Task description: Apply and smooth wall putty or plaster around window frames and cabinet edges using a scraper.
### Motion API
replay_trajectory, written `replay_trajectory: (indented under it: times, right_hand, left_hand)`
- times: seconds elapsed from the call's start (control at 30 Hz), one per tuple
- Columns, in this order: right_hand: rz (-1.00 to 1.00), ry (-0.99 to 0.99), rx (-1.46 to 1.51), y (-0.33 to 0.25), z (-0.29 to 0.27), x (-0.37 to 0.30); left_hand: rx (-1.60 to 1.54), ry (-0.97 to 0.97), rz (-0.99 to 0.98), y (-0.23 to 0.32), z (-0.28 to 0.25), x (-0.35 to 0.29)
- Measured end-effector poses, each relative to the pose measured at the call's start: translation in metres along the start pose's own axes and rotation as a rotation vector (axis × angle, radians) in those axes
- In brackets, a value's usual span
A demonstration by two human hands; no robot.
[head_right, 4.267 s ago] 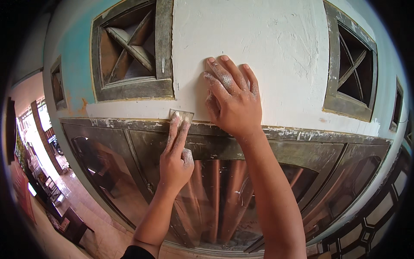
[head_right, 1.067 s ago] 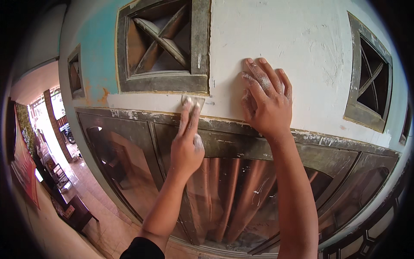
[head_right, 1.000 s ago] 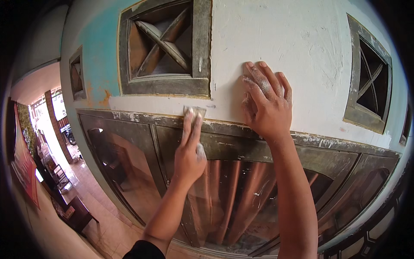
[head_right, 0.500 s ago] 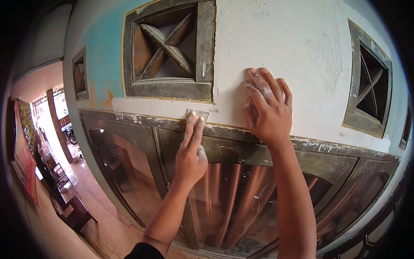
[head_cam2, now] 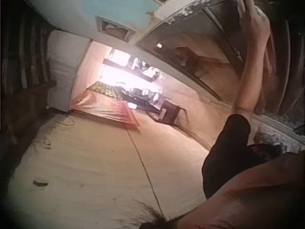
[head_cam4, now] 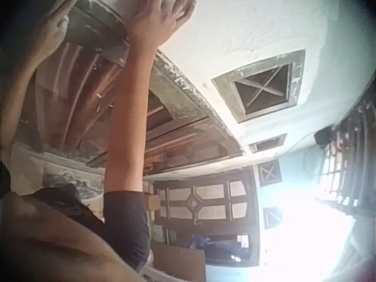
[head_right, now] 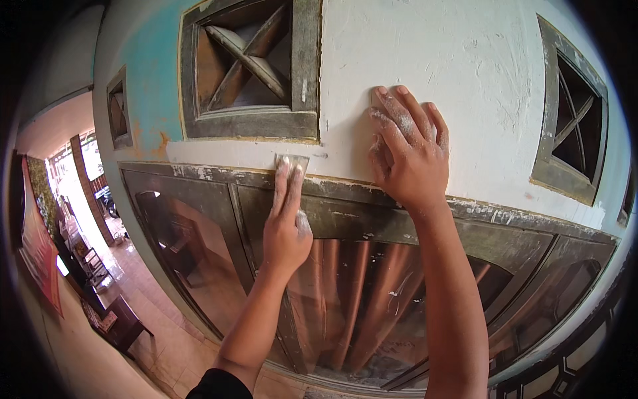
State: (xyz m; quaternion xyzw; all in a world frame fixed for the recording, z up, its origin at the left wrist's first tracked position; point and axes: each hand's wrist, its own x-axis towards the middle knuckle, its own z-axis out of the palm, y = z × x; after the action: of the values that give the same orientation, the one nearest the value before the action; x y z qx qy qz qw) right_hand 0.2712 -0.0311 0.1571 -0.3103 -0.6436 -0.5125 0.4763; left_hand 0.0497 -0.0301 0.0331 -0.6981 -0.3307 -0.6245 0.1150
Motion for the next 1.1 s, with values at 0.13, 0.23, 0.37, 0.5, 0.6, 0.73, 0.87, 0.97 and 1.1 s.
replay_trajectory:
  times: [0.13, 0.23, 0.37, 0.5, 0.6, 0.73, 0.87, 0.97, 1.1]
  right_hand:
    - [-0.002, 0.006, 0.013, -0.002, 0.0, 0.0]
    - [0.004, -0.003, -0.001, -0.001, 0.0, -0.001]
    - [0.006, -0.006, 0.016, -0.001, 0.0, -0.001]
    - [-0.007, 0.004, 0.007, -0.002, 0.0, 0.0]
    - [-0.012, 0.01, 0.007, 0.0, 0.001, -0.001]
    - [-0.001, -0.004, 0.013, -0.002, -0.001, 0.0]
    - [-0.001, -0.003, 0.02, -0.003, -0.001, 0.0]
    - [0.002, -0.007, 0.018, 0.0, -0.002, -0.002]
    - [0.006, -0.001, 0.029, -0.003, -0.001, 0.001]
  left_hand:
    - [0.003, 0.006, 0.017, -0.003, 0.002, -0.013]
    - [0.038, -0.014, 0.017, -0.003, -0.009, 0.012]
    - [0.002, 0.032, 0.03, -0.009, 0.002, -0.002]
    - [-0.007, 0.036, 0.033, -0.014, 0.0, -0.005]
    - [0.072, 0.023, 0.042, -0.008, -0.008, 0.015]
    - [0.049, 0.024, 0.026, -0.013, -0.006, -0.004]
    - [0.066, 0.031, 0.056, -0.013, -0.01, 0.01]
    - [0.045, 0.024, 0.057, -0.009, -0.011, 0.019]
    - [0.081, 0.025, 0.057, -0.019, -0.011, 0.0]
